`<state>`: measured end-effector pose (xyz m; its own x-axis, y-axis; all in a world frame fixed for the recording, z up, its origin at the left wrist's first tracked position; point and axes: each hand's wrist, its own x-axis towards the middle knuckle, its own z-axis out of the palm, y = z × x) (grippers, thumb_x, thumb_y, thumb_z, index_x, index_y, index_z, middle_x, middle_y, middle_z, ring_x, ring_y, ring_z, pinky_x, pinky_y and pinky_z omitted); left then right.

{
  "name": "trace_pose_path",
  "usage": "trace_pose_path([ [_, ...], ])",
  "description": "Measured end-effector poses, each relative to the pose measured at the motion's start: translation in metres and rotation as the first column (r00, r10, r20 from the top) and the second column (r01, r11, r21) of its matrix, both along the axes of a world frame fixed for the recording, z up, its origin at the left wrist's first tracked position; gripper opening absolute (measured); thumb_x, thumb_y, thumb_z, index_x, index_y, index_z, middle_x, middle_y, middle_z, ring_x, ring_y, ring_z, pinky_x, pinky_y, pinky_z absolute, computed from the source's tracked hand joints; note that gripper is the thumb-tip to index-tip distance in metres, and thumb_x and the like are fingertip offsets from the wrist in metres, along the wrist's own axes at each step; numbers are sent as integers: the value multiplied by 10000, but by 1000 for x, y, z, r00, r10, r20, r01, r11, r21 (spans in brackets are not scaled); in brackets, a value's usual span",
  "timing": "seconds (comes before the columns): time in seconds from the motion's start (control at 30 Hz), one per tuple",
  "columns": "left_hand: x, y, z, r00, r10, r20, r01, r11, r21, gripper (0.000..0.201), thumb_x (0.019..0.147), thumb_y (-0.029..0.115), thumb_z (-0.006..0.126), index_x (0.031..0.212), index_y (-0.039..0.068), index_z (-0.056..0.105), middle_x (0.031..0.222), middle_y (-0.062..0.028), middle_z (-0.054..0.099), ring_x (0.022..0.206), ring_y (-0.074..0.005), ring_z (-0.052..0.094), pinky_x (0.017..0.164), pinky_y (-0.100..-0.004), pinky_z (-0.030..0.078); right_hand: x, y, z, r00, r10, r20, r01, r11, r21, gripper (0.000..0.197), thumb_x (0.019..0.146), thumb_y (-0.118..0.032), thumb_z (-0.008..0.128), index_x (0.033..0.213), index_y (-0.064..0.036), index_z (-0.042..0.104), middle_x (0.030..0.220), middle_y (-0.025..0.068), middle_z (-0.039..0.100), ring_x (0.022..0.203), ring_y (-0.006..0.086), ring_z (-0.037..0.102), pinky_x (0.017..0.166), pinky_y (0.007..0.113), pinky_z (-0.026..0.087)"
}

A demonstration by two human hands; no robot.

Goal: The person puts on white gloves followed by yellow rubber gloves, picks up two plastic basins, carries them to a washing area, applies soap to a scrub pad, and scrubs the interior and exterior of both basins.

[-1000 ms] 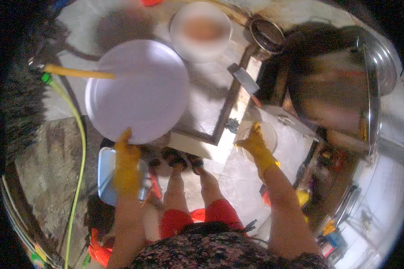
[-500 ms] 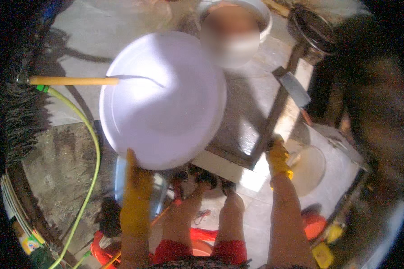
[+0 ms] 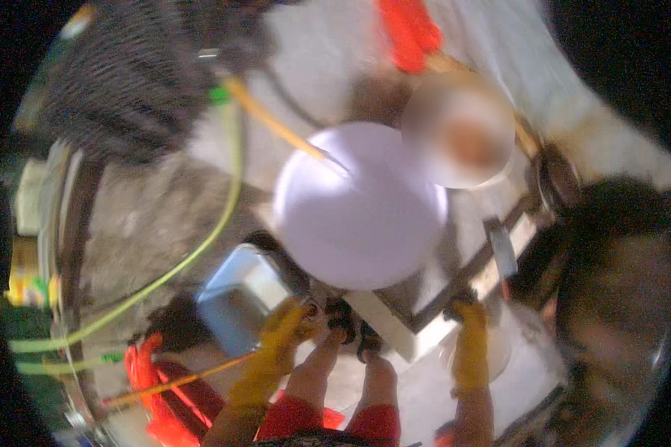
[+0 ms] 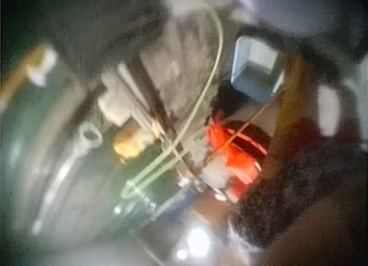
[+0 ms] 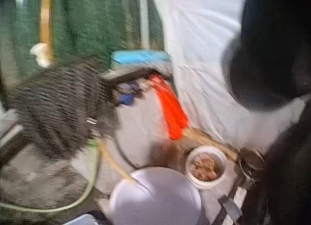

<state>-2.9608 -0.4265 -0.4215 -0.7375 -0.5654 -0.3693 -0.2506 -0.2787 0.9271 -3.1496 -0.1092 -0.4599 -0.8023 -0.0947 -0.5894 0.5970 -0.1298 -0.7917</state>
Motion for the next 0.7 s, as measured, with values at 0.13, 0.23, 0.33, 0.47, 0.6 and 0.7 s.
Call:
trace_pose_path([
  [0.13,-40,22,63,1000,13,-15,-5,893,451,545,1017,274,677,1481,48,504,1290,-108,647,1092,-227,665,935,-374,556,-22,-60,80,966,251,-55,-245,838,-487,597,786,-231,763,1316,-1,613,1156,138,694,1103,306,660,1007,403,494],
  [0.23,-49,-3,146,961,-68,-267,98,990,102,528,1039,280,629,1502,68,490,1397,-96,599,1233,-229,601,1051,-362,494,0,-179,219,874,451,-181,-472,699,-537,743,716,-239,792,1384,13,585,1348,156,644,1279,325,588,1135,443,421],
  [0.33,-5,-48,205,887,330,-323,-254,933,257,452,1040,247,585,1464,101,530,1395,-114,610,1258,-264,587,1093,-387,468,67,-281,334,641,716,-276,-764,563,-315,700,768,-151,733,1431,-16,556,1425,149,592,1303,318,563,1151,453,401],
  [0.47,22,-111,307,589,678,-440,-209,654,727,460,1029,525,571,1310,167,632,1173,-35,696,967,-168,689,734,-328,591,54,-400,265,-287,409,-866,-677,553,486,540,856,-104,681,1386,-69,583,1466,201,539,1315,416,533,1160,501,381],
  [0.6,99,-180,350,405,725,-557,-289,679,674,314,1022,293,656,1264,97,614,1179,-99,687,1068,-272,698,919,-450,623,93,-508,336,-735,23,-677,-458,720,521,382,884,-186,696,1227,-45,601,1389,242,560,1332,467,498,1175,525,360],
  [0.7,145,-254,413,343,701,-625,-390,712,584,337,1014,297,669,1242,54,615,1143,-89,700,1051,-273,706,891,-428,641,106,-596,415,-745,-5,-667,-450,741,498,308,874,-118,694,1158,-11,640,1276,231,622,1273,392,565,1116,466,428],
])
